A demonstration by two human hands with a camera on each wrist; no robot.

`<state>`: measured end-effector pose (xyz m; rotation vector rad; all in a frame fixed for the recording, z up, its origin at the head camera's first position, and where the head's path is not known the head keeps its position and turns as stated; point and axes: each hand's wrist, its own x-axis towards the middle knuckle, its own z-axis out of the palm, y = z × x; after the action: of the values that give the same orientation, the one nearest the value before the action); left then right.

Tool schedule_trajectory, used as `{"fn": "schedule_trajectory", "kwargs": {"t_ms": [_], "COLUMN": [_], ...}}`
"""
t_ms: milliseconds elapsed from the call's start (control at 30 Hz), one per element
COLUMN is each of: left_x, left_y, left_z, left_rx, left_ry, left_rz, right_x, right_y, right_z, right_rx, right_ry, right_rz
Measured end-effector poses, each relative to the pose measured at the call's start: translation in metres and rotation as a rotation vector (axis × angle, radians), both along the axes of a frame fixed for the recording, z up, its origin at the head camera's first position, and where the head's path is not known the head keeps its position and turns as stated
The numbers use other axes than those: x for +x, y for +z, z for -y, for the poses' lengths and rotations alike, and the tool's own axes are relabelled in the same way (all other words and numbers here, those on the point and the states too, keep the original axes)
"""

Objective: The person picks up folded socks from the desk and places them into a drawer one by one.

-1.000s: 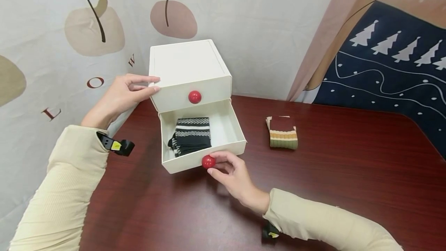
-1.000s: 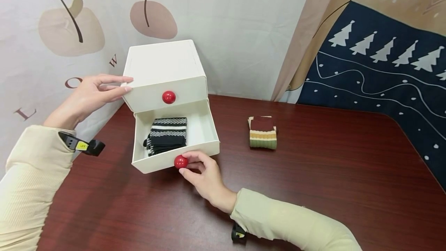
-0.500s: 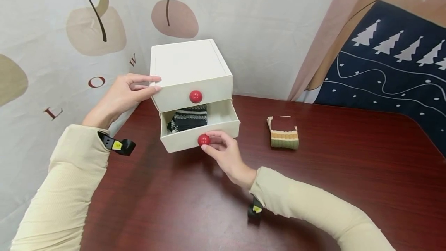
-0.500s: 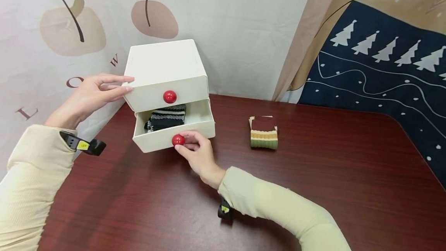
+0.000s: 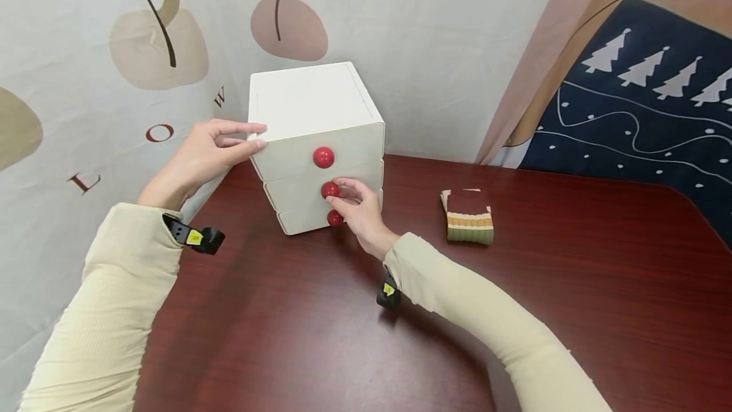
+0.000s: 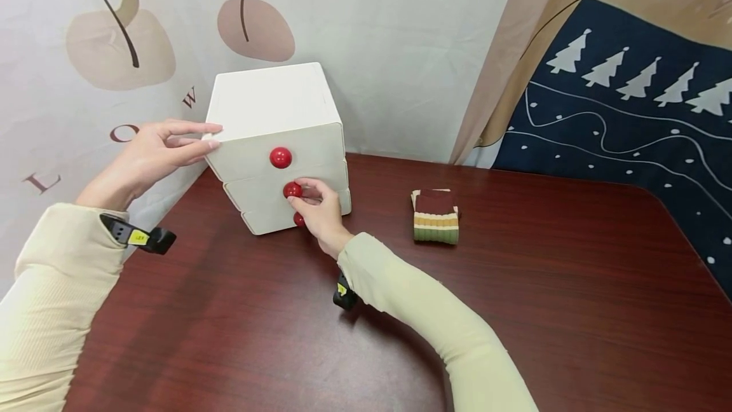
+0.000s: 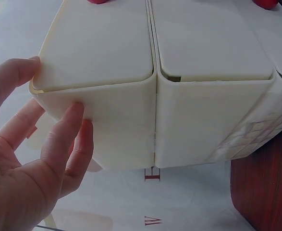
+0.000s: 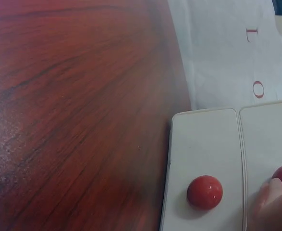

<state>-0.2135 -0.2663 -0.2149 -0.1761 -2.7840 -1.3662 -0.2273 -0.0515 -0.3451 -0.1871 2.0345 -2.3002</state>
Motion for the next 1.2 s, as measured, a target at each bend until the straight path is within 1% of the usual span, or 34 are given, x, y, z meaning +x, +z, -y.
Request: {"fn": "schedule_trajectory", "kwargs": {"t_ms": [100,233,300,367,400,500,567,600,667,833,900,1000,1200], "left_x": [0.0,-0.001,-0.001,-0.001,-0.001,-0.001,-0.001,0.0,0.0,-0.001,-0.001,0.001,0.003], "left_y": [0.0,0.0,0.0,0.0,0.001,0.001,0.001,0.001,0.0,-0.003,-0.003,-0.003,-0.002], "left_z": [0.001,0.0,0.0,0.0,0.0,0.001,0.001,0.001,-0.001,-0.004,-0.003,-0.002,-0.001], "left_rx": [-0.007,0.002,0.009,0.008,0.005,0.002,0.001,0.004,0.01,0.024,0.023,0.019,0.014], "left_ry": [0.001,0.0,-0.001,0.001,0.003,0.006,0.005,0.005,0.002,-0.001,0.0,0.002,0.0], "left_rz": [-0.004,-0.006,-0.008,-0.012,-0.014,-0.019,-0.017,-0.016,-0.013,-0.013,-0.014,-0.014,-0.013], "right_x": [-0.003,-0.008,-0.01,-0.011,-0.012,-0.014,-0.015,-0.014,-0.013,-0.007,-0.005,-0.003,0.0], "right_y": [0.0,-0.005,-0.009,-0.013,-0.016,-0.023,-0.027,-0.029,-0.032,-0.036,-0.036,-0.038,-0.041], "right_z": [0.0,-0.008,-0.014,-0.019,-0.021,-0.023,-0.021,-0.02,-0.018,-0.014,-0.013,-0.011,-0.009], "right_rx": [0.032,0.109,0.151,0.209,0.243,0.349,0.399,0.404,0.393,0.321,0.309,0.297,0.266], "right_ry": [0.014,0.037,0.039,0.053,0.072,0.159,0.207,0.215,0.197,0.08,0.052,0.031,0.021], "right_rz": [-0.025,-0.124,-0.149,-0.146,-0.131,-0.083,-0.068,-0.064,-0.051,-0.004,0.007,0.021,0.023]}}
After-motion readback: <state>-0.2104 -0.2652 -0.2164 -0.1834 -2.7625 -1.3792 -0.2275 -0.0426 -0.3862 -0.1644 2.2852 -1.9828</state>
